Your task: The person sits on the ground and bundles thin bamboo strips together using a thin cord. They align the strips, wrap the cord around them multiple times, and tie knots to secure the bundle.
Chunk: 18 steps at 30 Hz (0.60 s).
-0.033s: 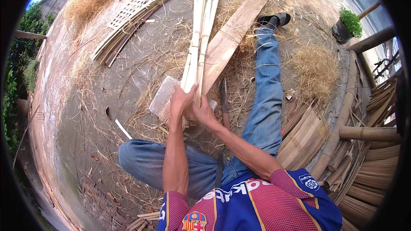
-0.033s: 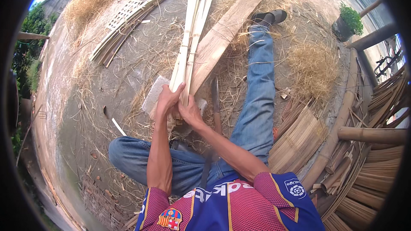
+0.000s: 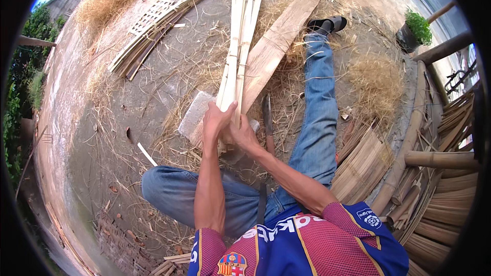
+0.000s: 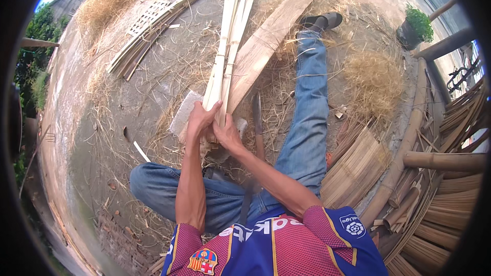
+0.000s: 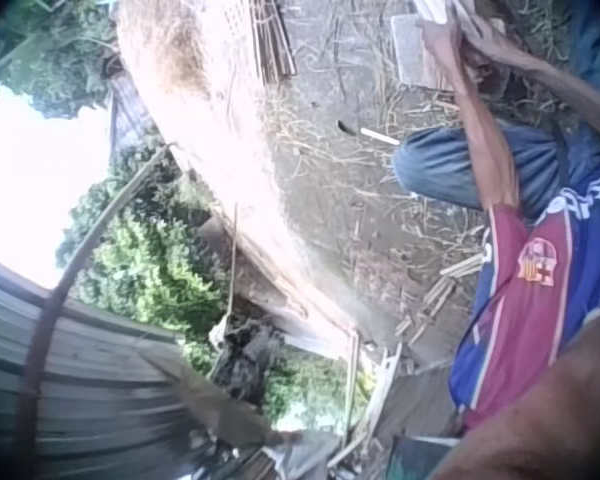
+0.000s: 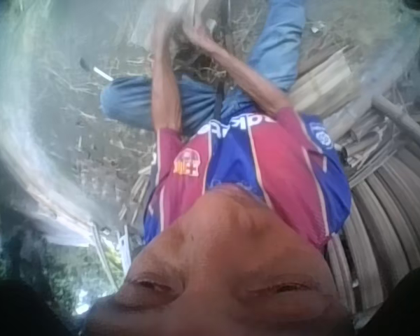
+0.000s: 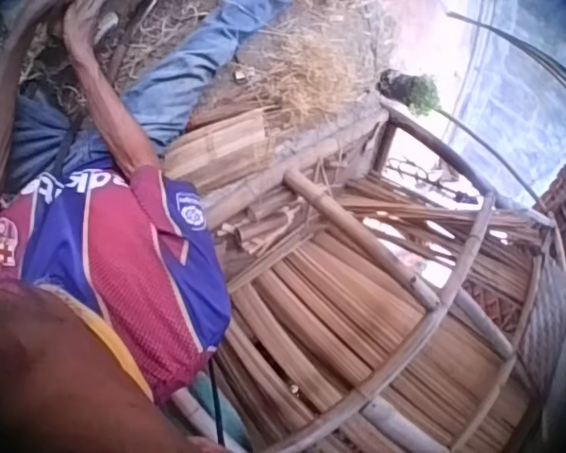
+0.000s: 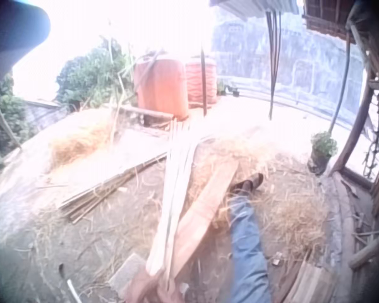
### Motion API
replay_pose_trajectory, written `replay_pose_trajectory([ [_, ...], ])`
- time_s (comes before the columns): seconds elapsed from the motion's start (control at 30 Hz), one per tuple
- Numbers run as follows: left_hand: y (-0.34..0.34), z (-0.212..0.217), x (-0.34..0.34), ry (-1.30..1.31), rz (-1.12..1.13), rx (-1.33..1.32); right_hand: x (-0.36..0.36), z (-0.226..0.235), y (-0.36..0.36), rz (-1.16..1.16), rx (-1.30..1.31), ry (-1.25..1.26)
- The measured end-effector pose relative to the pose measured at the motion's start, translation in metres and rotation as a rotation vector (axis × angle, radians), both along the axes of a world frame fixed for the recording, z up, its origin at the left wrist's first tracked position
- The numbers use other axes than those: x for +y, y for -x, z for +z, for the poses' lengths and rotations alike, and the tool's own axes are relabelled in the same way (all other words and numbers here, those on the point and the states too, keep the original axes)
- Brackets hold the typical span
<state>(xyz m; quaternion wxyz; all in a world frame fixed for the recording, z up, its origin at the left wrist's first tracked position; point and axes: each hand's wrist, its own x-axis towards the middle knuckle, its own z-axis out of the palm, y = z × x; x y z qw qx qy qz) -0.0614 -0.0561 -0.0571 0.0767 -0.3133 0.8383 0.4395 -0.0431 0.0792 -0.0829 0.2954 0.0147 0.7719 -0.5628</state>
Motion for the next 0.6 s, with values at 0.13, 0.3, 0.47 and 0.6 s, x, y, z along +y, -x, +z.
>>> replay_pose_trajectory([
  [0.13, 0.009, 0.038, 0.01, -0.154, -0.149, -0.052, 0.014, 0.02, 0.002, -0.033, 0.093, 0.079],
  [0.3, 0.008, 0.055, 0.021, -0.476, -0.028, 0.056, 0.034, 0.092, 0.002, -0.017, 0.233, 0.067],
  [0.47, -0.001, 0.087, 0.064, -1.182, 0.048, 0.245, 0.056, 0.106, 0.012, 0.104, 0.317, -0.009],
  [0.6, -0.002, 0.063, 0.068, -1.314, 0.021, 0.243, 0.062, 0.075, 0.009, 0.059, 0.498, -0.14],
])
